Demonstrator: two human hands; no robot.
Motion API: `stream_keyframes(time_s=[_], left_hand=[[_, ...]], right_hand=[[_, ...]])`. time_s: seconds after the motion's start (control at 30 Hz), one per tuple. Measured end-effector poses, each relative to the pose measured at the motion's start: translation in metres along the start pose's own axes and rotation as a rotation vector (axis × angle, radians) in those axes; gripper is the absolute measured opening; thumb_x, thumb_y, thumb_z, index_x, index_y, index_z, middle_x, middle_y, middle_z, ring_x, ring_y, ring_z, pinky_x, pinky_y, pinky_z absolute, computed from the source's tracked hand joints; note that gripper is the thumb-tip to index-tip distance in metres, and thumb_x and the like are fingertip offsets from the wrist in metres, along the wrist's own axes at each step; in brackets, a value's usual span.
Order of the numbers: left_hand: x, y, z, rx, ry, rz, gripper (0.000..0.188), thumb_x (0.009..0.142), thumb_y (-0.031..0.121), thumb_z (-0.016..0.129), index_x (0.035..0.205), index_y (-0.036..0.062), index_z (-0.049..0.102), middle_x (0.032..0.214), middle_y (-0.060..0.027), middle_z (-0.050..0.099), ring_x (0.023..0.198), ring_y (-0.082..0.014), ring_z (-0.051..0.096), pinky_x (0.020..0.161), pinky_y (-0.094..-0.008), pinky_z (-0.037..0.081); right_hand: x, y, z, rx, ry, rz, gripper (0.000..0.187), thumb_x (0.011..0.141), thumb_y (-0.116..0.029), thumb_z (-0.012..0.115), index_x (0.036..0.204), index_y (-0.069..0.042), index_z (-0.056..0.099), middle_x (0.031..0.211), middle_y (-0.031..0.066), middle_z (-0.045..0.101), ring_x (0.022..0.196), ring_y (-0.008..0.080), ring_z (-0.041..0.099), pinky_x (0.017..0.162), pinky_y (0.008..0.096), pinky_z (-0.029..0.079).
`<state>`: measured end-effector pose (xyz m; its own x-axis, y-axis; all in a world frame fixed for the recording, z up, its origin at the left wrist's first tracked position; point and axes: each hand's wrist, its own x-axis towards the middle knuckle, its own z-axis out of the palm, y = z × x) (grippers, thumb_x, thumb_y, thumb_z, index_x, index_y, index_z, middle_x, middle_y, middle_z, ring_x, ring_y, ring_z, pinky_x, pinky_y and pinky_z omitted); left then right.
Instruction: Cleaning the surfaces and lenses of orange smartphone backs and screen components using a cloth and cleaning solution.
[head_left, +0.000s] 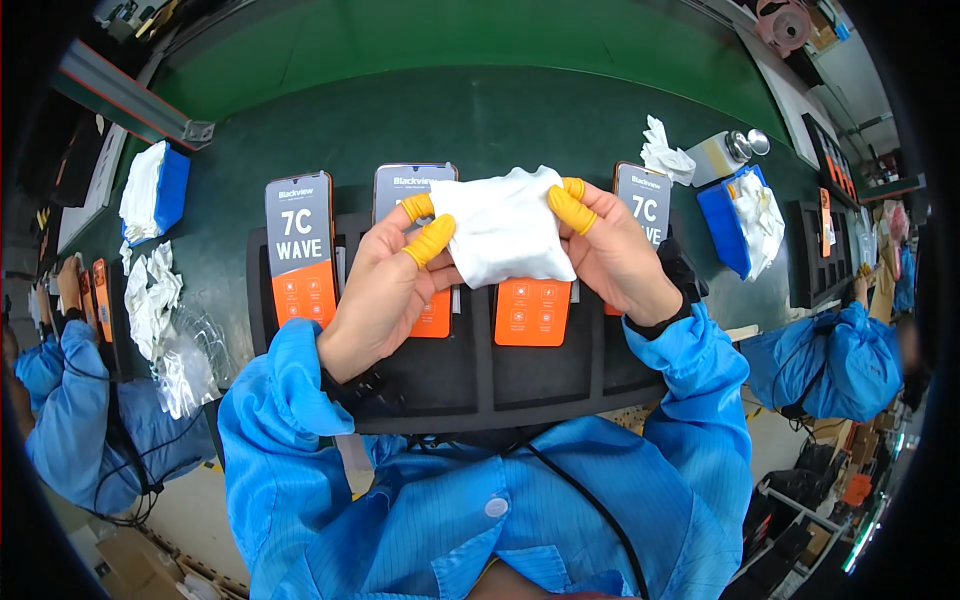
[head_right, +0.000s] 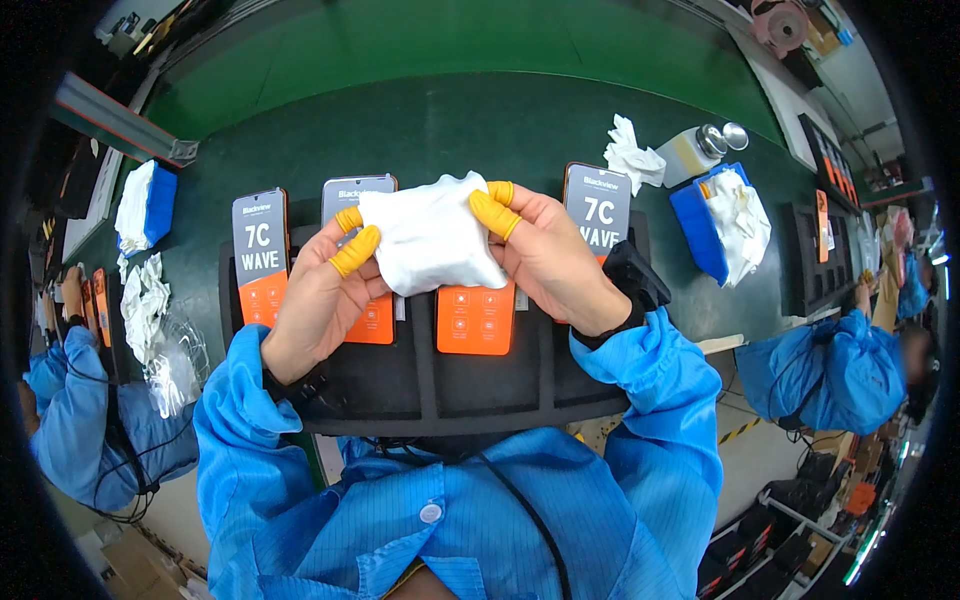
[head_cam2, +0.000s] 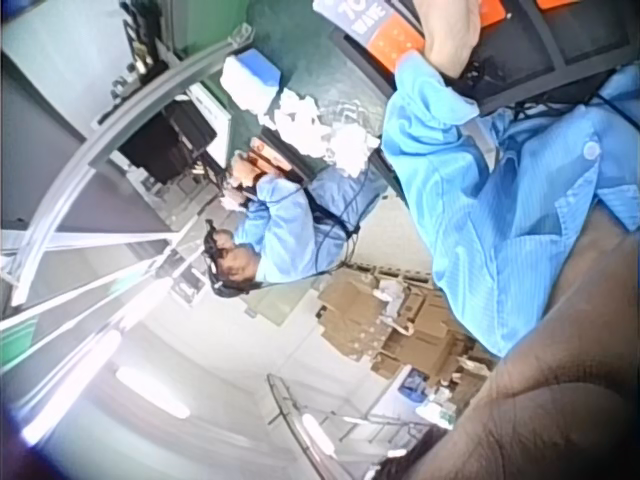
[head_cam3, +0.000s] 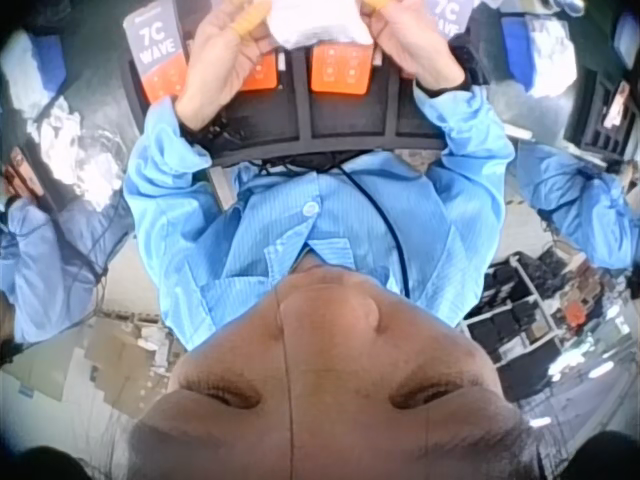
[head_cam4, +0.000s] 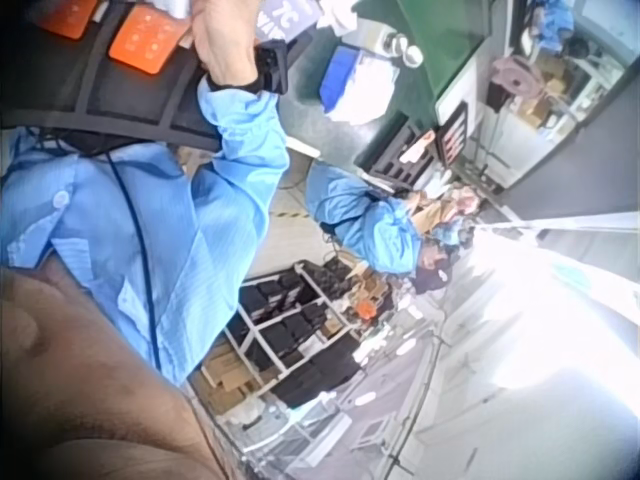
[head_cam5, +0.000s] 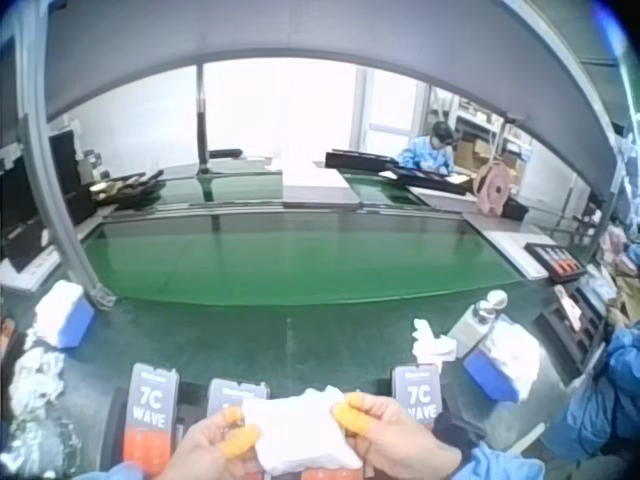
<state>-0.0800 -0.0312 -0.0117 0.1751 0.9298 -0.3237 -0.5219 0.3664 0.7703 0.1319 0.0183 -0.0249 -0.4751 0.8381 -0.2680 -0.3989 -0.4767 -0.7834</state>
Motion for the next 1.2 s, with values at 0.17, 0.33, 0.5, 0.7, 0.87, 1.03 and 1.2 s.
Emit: stream_keyframes(time_s=[0.17, 0.33, 0.5, 0.7, 0.87, 1.03, 1.2], left_hand=[[0.000, -0.004, -0.005, 0.076, -0.013, 0.001, 0.035, 0.098, 0.014, 0.041, 0.129, -0.0015, 0.040, 0.122, -0.0188, 0.052, 0.111, -0.0293, 0.057, 0.094, -0.0392, 0.048], [-0.002, -0.008, 0.001, -0.021, -0.135, -0.214, 0.057, 0.099, 0.044, 0.027, 0.134, 0.0004, 0.036, 0.127, -0.0210, 0.050, 0.115, -0.0330, 0.054, 0.099, -0.0413, 0.043], [-0.004, -0.011, 0.004, -0.120, -0.111, -0.278, 0.064, 0.098, 0.051, 0.024, 0.135, 0.0000, 0.033, 0.126, -0.0181, 0.051, 0.118, -0.0261, 0.051, 0.102, -0.0395, 0.041], [-0.003, -0.018, 0.000, -0.116, -0.222, -0.229, 0.049, 0.101, 0.035, 0.033, 0.134, -0.0007, 0.036, 0.121, -0.0151, 0.054, 0.113, -0.0230, 0.055, 0.100, -0.0381, 0.043], [-0.007, -0.015, 0.010, 0.100, -0.152, -0.133, 0.034, 0.096, 0.008, 0.048, 0.128, -0.0001, 0.045, 0.116, -0.0111, 0.058, 0.105, -0.0191, 0.059, 0.094, -0.0354, 0.049], [-0.017, -0.009, 0.006, 0.265, -0.225, 0.063, 0.039, 0.095, 0.004, 0.046, 0.133, 0.0009, 0.037, 0.116, -0.0134, 0.058, 0.105, -0.0215, 0.060, 0.093, -0.0352, 0.049], [-0.072, 0.000, 0.016, 0.948, -0.168, 0.232, 0.067, 0.085, 0.000, 0.060, 0.141, 0.0053, 0.024, 0.106, -0.0148, 0.063, 0.102, -0.0227, 0.061, 0.089, -0.0331, 0.046]], right_hand=[[-0.004, -0.002, 0.002, -0.091, 0.031, -0.140, 0.022, 0.092, -0.007, 0.056, 0.112, 0.002, 0.057, 0.105, 0.0087, 0.062, 0.093, 0.0152, 0.062, 0.084, 0.0288, 0.052], [-0.015, 0.005, 0.015, -0.552, -0.080, -0.500, 0.019, 0.087, -0.002, 0.061, 0.105, 0.003, 0.062, 0.099, 0.0077, 0.065, 0.088, 0.0139, 0.063, 0.076, 0.0247, 0.051], [-0.018, 0.016, 0.023, -1.080, -0.223, -0.696, 0.020, 0.079, -0.002, 0.066, 0.099, 0.001, 0.066, 0.092, 0.0127, 0.063, 0.080, 0.0250, 0.064, 0.067, 0.0296, 0.051], [-0.015, 0.009, 0.015, -0.941, 0.027, -0.514, 0.019, 0.081, -0.004, 0.067, 0.098, 0.002, 0.066, 0.088, 0.0097, 0.064, 0.070, 0.0159, 0.062, 0.060, 0.0255, 0.049], [-0.013, 0.011, 0.012, -0.829, 0.019, -0.494, 0.031, 0.082, -0.007, 0.068, 0.110, 0.003, 0.061, 0.095, 0.0096, 0.065, 0.079, 0.0125, 0.061, 0.067, 0.0235, 0.049], [-0.015, 0.000, 0.017, -0.239, -0.122, 0.118, 0.029, 0.087, -0.012, 0.063, 0.111, 0.004, 0.060, 0.102, 0.0080, 0.064, 0.092, 0.0125, 0.061, 0.079, 0.0258, 0.048], [-0.023, -0.028, 0.002, -0.501, -0.071, -0.099, 0.021, 0.087, -0.010, 0.064, 0.105, 0.001, 0.064, 0.091, 0.0032, 0.066, 0.080, 0.0094, 0.061, 0.070, 0.0232, 0.049]])
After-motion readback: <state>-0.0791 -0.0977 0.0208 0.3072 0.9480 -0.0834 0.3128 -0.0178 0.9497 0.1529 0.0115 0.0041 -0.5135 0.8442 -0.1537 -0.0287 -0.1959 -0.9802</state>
